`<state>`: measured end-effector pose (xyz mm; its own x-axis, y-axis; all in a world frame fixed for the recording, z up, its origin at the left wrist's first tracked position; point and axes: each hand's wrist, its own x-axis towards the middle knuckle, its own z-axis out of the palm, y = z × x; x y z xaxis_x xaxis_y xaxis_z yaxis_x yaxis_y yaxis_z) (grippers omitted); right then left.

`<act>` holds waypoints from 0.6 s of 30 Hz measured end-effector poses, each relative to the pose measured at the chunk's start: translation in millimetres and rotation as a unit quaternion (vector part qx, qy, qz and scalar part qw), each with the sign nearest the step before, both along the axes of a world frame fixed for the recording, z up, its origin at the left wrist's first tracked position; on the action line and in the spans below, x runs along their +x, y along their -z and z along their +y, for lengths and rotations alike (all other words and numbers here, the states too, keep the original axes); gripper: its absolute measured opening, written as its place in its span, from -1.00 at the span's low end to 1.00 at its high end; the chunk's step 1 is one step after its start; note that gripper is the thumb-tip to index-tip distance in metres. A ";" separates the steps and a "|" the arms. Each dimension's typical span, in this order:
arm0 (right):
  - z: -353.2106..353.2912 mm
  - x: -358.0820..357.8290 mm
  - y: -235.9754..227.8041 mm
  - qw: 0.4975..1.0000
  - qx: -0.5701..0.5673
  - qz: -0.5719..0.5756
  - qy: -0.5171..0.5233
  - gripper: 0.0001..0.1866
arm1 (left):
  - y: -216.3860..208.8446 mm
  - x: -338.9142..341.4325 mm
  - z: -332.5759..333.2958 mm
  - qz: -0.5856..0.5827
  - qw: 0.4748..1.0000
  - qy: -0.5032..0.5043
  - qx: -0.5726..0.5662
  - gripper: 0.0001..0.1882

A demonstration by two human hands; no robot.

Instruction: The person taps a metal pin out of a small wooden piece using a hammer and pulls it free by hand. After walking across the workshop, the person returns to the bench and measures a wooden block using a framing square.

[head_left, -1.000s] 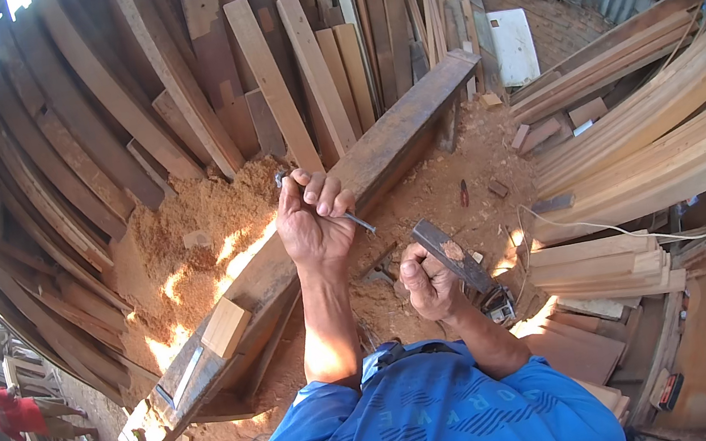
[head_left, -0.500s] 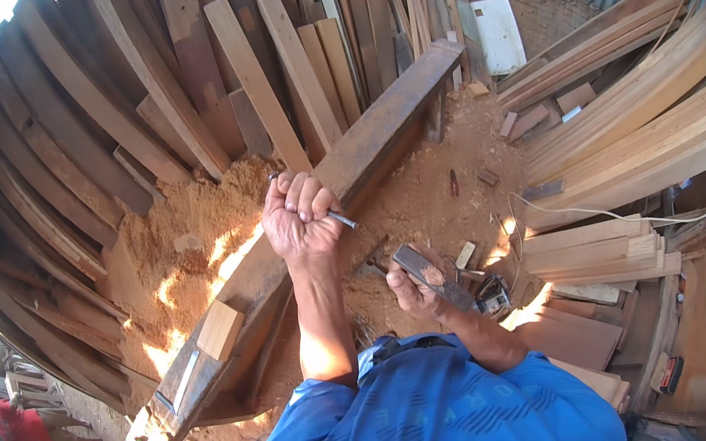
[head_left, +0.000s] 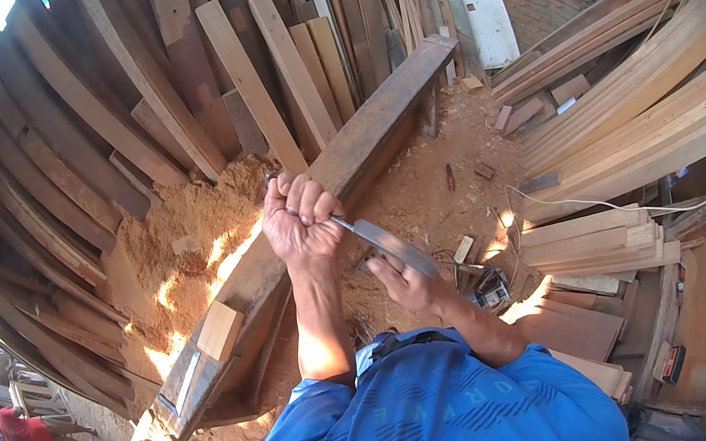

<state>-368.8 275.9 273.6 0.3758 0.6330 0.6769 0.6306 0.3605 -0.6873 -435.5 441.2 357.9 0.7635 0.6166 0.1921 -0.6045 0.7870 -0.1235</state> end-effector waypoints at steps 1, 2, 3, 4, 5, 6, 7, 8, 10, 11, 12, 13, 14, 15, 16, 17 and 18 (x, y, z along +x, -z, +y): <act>6.3 3.1 -9.1 0.997 -0.051 0.050 -0.020 -0.81 | 5.2 -1.4 3.5 -0.002 1.000 0.000 0.003 -0.68; -4.4 -0.6 -19.2 0.999 -0.031 0.029 0.004 -0.79 | 15.4 -4.7 9.5 -0.005 1.000 -0.004 0.014 -0.67; -9.6 -1.7 -12.3 0.999 -0.032 0.030 0.004 -0.79 | 16.1 -9.3 6.8 -0.004 1.000 -0.009 0.021 -0.66; -14.5 -0.3 -2.7 1.000 0.000 0.007 -0.011 -0.80 | 15.6 -7.8 5.4 -0.006 1.000 0.005 0.006 -0.66; -18.1 0.0 4.5 0.999 0.032 -0.015 -0.027 -0.82 | 14.7 -4.1 2.2 -0.005 1.000 0.005 0.005 -0.66; -8.7 -2.1 -8.7 0.998 0.023 -0.065 0.013 -0.81 | 12.0 1.8 0.3 0.002 1.000 0.002 0.012 -0.67; -10.0 -5.7 -12.4 0.998 0.024 -0.064 0.014 -0.81 | 10.5 4.2 -0.6 0.009 1.000 -0.002 0.020 -0.67; -12.4 -10.2 -14.1 1.000 -0.023 0.011 0.004 -0.81 | 22.9 1.2 9.3 -0.002 1.000 0.016 0.009 -0.67; -19.6 -15.1 -14.3 0.996 -0.025 0.079 0.007 -0.78 | 19.9 -2.4 1.5 0.012 0.999 0.009 0.052 -0.66; -18.9 -10.2 -12.3 0.997 -0.025 0.078 0.006 -0.78 | 17.0 -2.6 -2.3 0.028 0.995 0.004 0.093 -0.66; -20.1 -8.1 -9.4 0.996 -0.011 0.084 -0.019 -0.77 | 14.2 -3.4 -6.0 0.056 0.990 -0.022 0.125 -0.66; -21.4 -6.3 -7.9 0.995 0.002 0.091 -0.043 -0.76 | 14.6 -5.0 -9.8 0.057 0.990 -0.022 0.124 -0.66; -22.5 -4.2 -7.6 0.994 -0.003 0.096 -0.055 -0.74 | 15.9 -7.7 -14.5 0.117 0.980 -0.048 0.156 -0.66; -21.0 -3.0 -9.5 0.994 -0.002 0.094 -0.055 -0.74 | 16.3 -7.3 -17.4 0.175 0.963 -0.074 0.190 -0.66; -20.3 -2.5 -12.3 0.993 -0.002 0.111 -0.038 -0.73 | 17.3 -6.9 -21.1 0.235 0.943 -0.105 0.211 -0.69; -19.8 -1.8 -15.6 0.992 -0.001 0.128 -0.020 -0.71 | 18.6 -6.7 -22.6 0.233 0.943 -0.105 0.212 -0.69; -22.1 3.6 -20.1 0.987 -0.019 0.152 -0.036 -0.74 | 20.9 -6.7 -24.6 0.288 0.907 -0.136 0.276 -0.70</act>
<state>-365.2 253.8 293.7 0.5118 0.6884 0.5140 0.3662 0.3663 -0.8554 -442.1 416.6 337.0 0.6699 0.7278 0.1469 -0.6243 0.4450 0.6420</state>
